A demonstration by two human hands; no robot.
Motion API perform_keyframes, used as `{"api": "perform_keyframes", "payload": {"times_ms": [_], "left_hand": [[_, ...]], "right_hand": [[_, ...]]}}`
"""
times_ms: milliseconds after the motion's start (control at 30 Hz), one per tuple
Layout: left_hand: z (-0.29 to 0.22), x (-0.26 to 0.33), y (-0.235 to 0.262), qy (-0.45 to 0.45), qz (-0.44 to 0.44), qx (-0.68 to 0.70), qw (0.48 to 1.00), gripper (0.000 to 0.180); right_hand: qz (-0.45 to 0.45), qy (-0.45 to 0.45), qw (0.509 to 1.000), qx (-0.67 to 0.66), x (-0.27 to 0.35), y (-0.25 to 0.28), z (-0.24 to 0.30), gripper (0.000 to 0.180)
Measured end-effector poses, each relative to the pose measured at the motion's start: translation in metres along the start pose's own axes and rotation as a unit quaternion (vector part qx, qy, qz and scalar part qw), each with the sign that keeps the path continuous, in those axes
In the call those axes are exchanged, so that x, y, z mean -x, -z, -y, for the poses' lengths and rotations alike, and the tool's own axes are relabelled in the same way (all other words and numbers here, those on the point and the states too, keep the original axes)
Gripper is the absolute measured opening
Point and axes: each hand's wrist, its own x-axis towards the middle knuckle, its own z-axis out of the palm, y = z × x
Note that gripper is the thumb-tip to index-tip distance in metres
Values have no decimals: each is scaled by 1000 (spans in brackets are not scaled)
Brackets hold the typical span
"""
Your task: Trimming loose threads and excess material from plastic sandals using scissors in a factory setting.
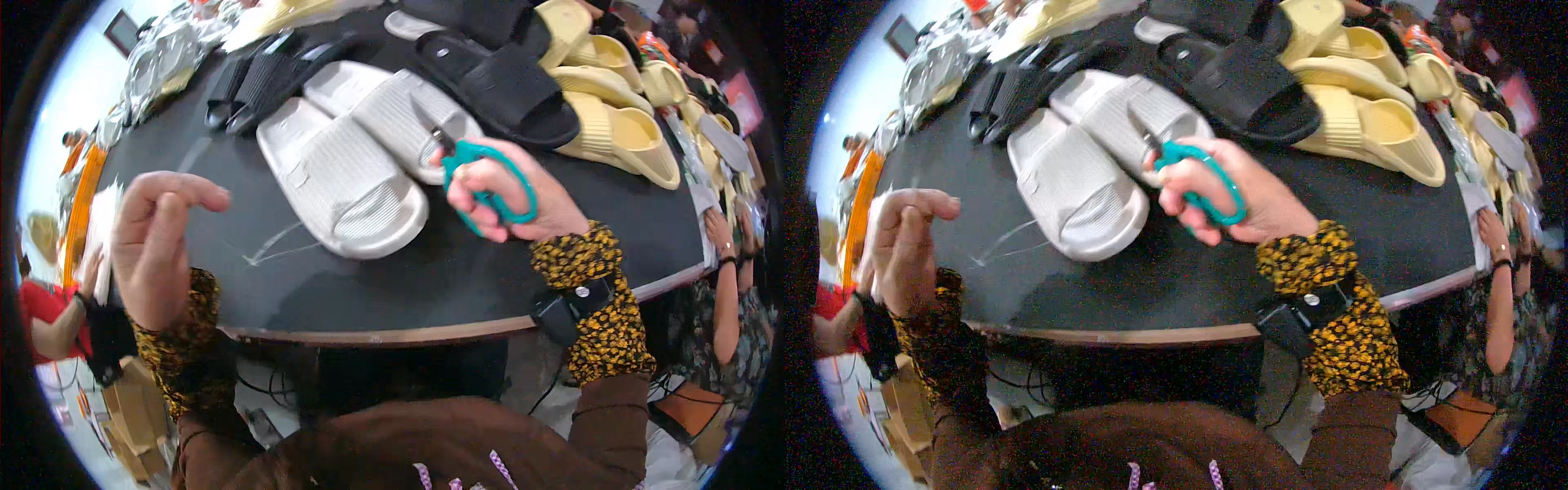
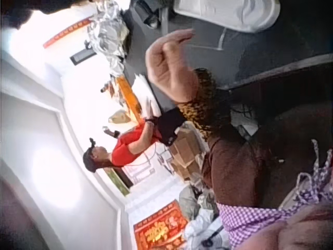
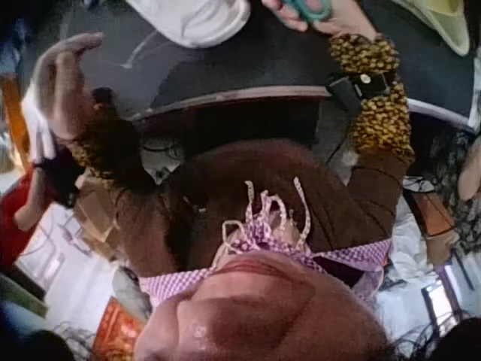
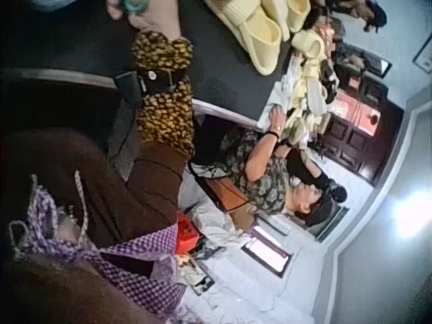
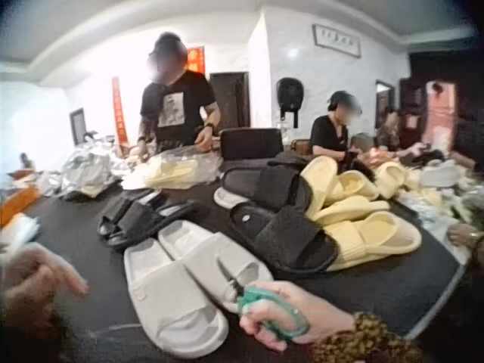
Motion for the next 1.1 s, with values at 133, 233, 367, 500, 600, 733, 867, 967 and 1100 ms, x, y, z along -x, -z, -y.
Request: {"api": "perform_keyframes", "payload": {"times_ms": [133,233,367,500,600,733,867,967,1100], "left_hand": [[25,33,78,48,-47,-23,997,21],[63,79,121,143,-159,-37,976,20],[139,180,193,266,-277,-73,921,17],[245,311,254,400,-340,-153,837,21],[306,390,279,525,-246,-273,767,28],[346,435,332,543,-167,-370,735,33],[334,393,353,386,-301,-390,780,38],[297,310,304,271,-369,-318,830,37],[161,138,197,128,-314,-210,917,30]], "right_hand": [[-11,23,1000,8,-1,4,-4,36],[-37,9,999,9,0,0,-2,40],[-24,21,999,11,-1,-4,-8,45],[-38,22,999,14,-1,-6,-6,43],[-40,9,999,2,-4,-1,-9,45],[-18,19,1000,-17,-5,6,-7,42],[-20,33,999,-24,2,7,-2,37],[-20,25,999,-4,-2,0,-3,35],[-19,27,999,-22,6,9,2,34]]}}
